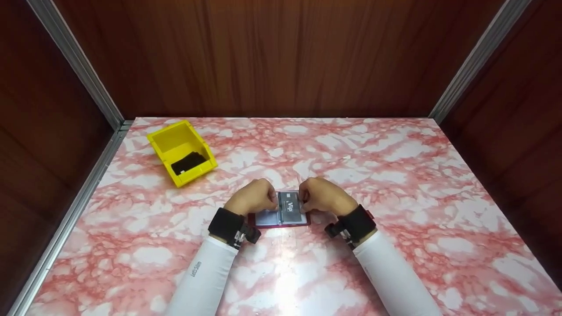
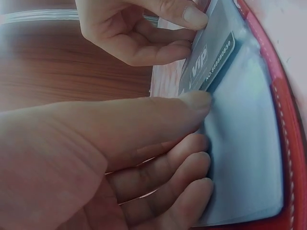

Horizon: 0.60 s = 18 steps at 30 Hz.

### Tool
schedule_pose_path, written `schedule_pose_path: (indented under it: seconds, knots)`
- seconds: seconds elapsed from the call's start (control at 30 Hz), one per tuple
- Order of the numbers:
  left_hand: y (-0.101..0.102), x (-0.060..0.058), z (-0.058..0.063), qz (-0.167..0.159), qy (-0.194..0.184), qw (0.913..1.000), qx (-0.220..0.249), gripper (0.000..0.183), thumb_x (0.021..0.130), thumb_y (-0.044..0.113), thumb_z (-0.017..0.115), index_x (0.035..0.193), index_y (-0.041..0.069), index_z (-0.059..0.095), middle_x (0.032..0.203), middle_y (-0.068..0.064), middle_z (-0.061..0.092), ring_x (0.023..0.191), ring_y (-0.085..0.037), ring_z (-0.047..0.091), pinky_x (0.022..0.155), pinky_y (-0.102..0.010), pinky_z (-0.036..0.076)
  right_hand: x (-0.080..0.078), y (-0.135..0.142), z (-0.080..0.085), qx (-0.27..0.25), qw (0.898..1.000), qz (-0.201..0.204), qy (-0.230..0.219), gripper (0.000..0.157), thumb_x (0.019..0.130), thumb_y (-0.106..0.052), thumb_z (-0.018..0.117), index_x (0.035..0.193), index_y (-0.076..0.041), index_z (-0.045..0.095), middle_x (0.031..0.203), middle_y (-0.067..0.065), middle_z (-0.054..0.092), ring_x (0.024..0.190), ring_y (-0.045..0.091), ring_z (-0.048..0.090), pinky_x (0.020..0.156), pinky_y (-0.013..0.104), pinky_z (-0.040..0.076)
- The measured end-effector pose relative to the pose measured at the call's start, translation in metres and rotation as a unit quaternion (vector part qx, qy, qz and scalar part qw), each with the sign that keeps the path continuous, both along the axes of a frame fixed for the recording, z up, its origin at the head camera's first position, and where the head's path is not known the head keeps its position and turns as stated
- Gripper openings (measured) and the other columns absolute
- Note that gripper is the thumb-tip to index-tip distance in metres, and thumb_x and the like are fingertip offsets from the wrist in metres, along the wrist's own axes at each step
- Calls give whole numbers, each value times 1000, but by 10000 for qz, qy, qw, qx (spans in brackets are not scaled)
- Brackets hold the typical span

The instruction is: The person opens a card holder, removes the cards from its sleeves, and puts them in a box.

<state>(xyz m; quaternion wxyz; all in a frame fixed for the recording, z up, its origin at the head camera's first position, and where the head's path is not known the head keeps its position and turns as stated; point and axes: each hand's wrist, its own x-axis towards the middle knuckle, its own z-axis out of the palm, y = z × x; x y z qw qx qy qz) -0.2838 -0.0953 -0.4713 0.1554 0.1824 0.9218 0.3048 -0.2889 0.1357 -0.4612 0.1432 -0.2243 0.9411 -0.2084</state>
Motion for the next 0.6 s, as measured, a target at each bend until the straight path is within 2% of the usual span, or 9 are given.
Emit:
schedule_pose_path:
  seconds: [0.27,0.47,0.6]
  knots:
    - [-3,-1,0,108,-169,9998,65,13,89,14,84,81,5,80,68,7,58,69,-11,54,66,-22,42,1,-2,-2,84,9999,-63,82,19,80,-9,92,91,-7,77,84,4,73,76,15,60,71,29,49]
    - [2,1,-2,607,-628,9958,284,26,90,17,82,68,9,68,61,4,61,57,-10,57,55,-21,44,2,-4,-1,121,9999,-100,-15,19,81,-7,91,91,-7,76,84,3,72,76,15,60,71,29,49]
    - [7,3,-4,933,-866,9898,637,28,90,13,80,68,13,64,60,3,64,54,-9,61,52,-20,49,2,-5,0,151,9998,-98,-15,19,81,-7,91,92,-6,76,85,4,72,76,16,59,71,29,49]
